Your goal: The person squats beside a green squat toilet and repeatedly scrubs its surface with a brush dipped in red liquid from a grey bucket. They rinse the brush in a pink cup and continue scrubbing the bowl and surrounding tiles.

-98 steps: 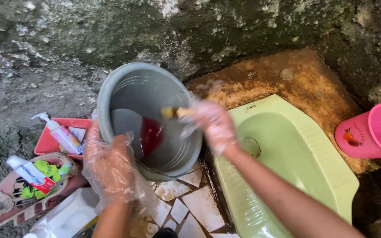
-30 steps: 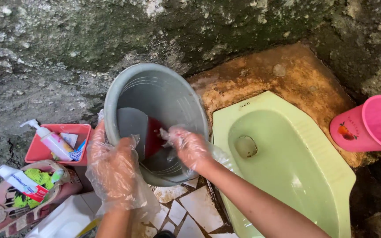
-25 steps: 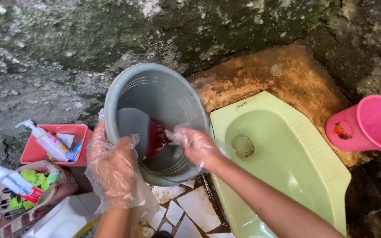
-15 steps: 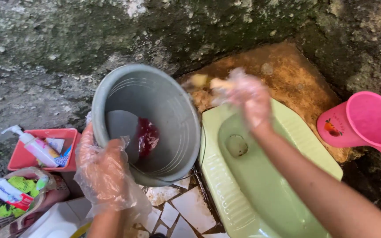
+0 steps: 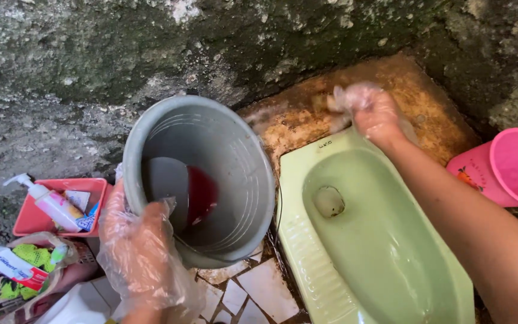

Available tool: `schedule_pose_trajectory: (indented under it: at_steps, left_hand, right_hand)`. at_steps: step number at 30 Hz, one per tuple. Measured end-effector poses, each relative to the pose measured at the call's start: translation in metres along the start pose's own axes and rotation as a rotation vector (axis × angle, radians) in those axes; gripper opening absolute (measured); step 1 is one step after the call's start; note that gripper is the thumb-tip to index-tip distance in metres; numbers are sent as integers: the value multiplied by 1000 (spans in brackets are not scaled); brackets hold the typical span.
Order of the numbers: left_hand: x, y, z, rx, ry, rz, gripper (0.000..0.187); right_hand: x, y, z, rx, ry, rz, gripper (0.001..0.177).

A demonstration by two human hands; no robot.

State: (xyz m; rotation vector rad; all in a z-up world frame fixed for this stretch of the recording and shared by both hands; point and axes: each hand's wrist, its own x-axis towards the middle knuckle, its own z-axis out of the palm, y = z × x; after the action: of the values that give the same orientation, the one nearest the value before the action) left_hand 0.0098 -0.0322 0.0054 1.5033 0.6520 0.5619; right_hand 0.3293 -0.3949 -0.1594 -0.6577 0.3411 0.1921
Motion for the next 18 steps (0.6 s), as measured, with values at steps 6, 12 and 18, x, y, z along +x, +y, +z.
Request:
schedule_pose_trajectory:
  at_steps: [6,12,18]
  left_hand:
    - [3,-2,-2,-17,57,-57,61]
    - [5,2,1,-75,64,-114,62]
    - [8,-5,-4,-160,30,-69,63]
  right_hand:
    - [22,34,20,-55,-228,-63,17]
    - [-33,44,74,-1720,0,-673,19]
    - [6,29,35,-1709,-82,-709,21]
